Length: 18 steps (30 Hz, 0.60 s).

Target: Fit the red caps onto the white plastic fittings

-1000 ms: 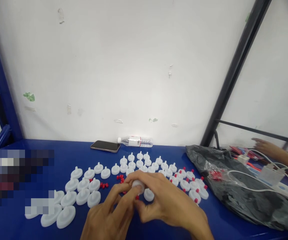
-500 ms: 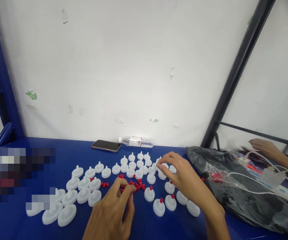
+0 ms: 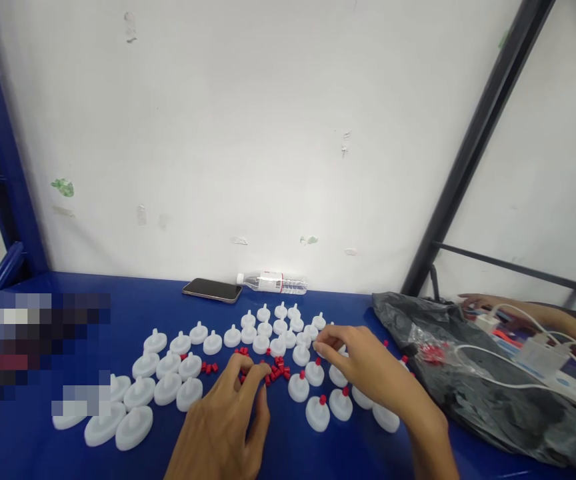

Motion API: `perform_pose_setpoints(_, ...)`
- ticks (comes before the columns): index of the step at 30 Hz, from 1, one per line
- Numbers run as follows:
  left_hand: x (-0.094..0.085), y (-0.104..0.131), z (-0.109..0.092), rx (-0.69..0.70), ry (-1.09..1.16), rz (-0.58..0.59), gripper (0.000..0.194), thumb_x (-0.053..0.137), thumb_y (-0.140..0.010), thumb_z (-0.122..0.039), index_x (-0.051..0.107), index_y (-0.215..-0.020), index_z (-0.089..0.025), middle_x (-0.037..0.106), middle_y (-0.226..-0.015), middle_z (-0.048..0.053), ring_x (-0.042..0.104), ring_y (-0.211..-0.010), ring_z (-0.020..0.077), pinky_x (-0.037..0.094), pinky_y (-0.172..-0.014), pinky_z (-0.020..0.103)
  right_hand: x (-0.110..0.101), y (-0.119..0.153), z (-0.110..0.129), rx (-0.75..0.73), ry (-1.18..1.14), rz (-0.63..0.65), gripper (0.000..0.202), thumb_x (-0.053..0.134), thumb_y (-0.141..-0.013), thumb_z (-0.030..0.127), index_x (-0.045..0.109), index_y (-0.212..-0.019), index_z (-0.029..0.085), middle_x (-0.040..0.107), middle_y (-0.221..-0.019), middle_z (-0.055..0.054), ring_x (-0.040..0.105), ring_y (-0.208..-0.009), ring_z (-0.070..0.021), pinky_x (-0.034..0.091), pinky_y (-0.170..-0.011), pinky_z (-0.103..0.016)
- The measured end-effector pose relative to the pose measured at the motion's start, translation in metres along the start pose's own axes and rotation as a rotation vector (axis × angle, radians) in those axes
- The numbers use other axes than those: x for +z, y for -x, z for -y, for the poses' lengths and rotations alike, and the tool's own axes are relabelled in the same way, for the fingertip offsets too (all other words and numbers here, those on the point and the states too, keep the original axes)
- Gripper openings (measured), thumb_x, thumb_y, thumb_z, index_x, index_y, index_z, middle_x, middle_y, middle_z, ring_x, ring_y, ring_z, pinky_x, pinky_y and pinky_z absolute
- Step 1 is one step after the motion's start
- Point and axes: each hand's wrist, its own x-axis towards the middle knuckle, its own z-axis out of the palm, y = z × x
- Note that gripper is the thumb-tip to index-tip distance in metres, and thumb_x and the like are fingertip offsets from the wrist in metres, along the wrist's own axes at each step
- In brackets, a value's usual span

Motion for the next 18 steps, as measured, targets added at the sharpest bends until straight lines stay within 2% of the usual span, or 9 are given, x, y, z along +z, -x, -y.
perform_pose_setpoints(3, 0.000, 0.001, 0.000, 0.000, -0.011, 0.008, 0.027, 0.038, -0.101, -0.015, 0.057, -0.117, -0.026, 0.064, -0.104, 0.003, 0.074, -0.071, 0.0147, 0.058, -0.050, 0.024, 0.002, -0.003, -0.007, 0.026, 0.066, -0.060, 0.033, 0.042, -0.105, 0.031, 0.074, -0.109, 0.022, 0.078, -0.105, -0.008, 0.072, -0.097, -0.0269, 0.052, -0.088, -0.041)
perform_pose_setpoints(5, 0.000, 0.001, 0.001, 0.008, -0.021, 0.016, 0.027, 0.037, -0.102, -0.015, 0.057, -0.115, -0.026, 0.064, -0.104, 0.003, 0.074, -0.072, 0.0146, 0.058, -0.052, 0.024, 0.005, -0.004, -0.012, 0.040, 0.110, -0.072, 0.034, 0.043, -0.105, 0.028, 0.073, -0.119, 0.021, 0.075, -0.120, -0.012, 0.069, -0.110, -0.0305, 0.050, -0.096, -0.045)
perform_pose_setpoints(7, 0.002, 0.002, 0.003, 0.012, -0.042, 0.026, 0.027, 0.036, -0.102, -0.015, 0.058, -0.114, -0.025, 0.064, -0.104, 0.003, 0.074, -0.074, 0.0145, 0.059, -0.053, 0.023, 0.008, -0.004, -0.016, 0.048, 0.139, -0.050, 0.033, 0.046, -0.102, 0.023, 0.073, -0.122, 0.021, 0.074, -0.126, -0.012, 0.068, -0.117, -0.0323, 0.049, -0.100, -0.047)
perform_pose_setpoints(11, 0.005, 0.005, 0.007, 0.001, -0.153, 0.069, 0.035, 0.035, -0.101, -0.012, 0.061, -0.122, -0.022, 0.066, -0.111, 0.008, 0.076, -0.082, 0.0177, 0.059, -0.052, 0.023, 0.012, -0.003, -0.019, 0.066, 0.166, -0.010, 0.030, 0.053, -0.099, 0.020, 0.077, -0.117, 0.024, 0.078, -0.118, -0.011, 0.072, -0.112, -0.0327, 0.053, -0.097, -0.046)
perform_pose_setpoints(15, 0.006, 0.006, 0.006, -0.044, -0.317, 0.170, 0.048, 0.037, -0.094, 0.000, 0.065, -0.128, -0.018, 0.069, -0.121, 0.013, 0.076, -0.094, 0.0229, 0.061, -0.056, 0.025, 0.010, -0.006, -0.020, 0.116, 0.170, -0.034, 0.030, 0.060, -0.092, 0.012, 0.079, -0.112, 0.022, 0.081, -0.109, -0.011, 0.075, -0.103, -0.0328, 0.055, -0.088, -0.043)
perform_pose_setpoints(18, 0.005, 0.004, 0.003, -0.080, -0.406, 0.239, 0.052, 0.037, -0.090, 0.005, 0.069, -0.124, -0.016, 0.071, -0.118, 0.014, 0.077, -0.086, 0.0238, 0.062, -0.055, 0.028, 0.005, -0.009, -0.016, 0.134, 0.142, -0.080, 0.026, 0.061, -0.091, 0.012, 0.080, -0.106, 0.022, 0.082, -0.102, -0.009, 0.076, -0.096, -0.0306, 0.055, -0.082, -0.039)
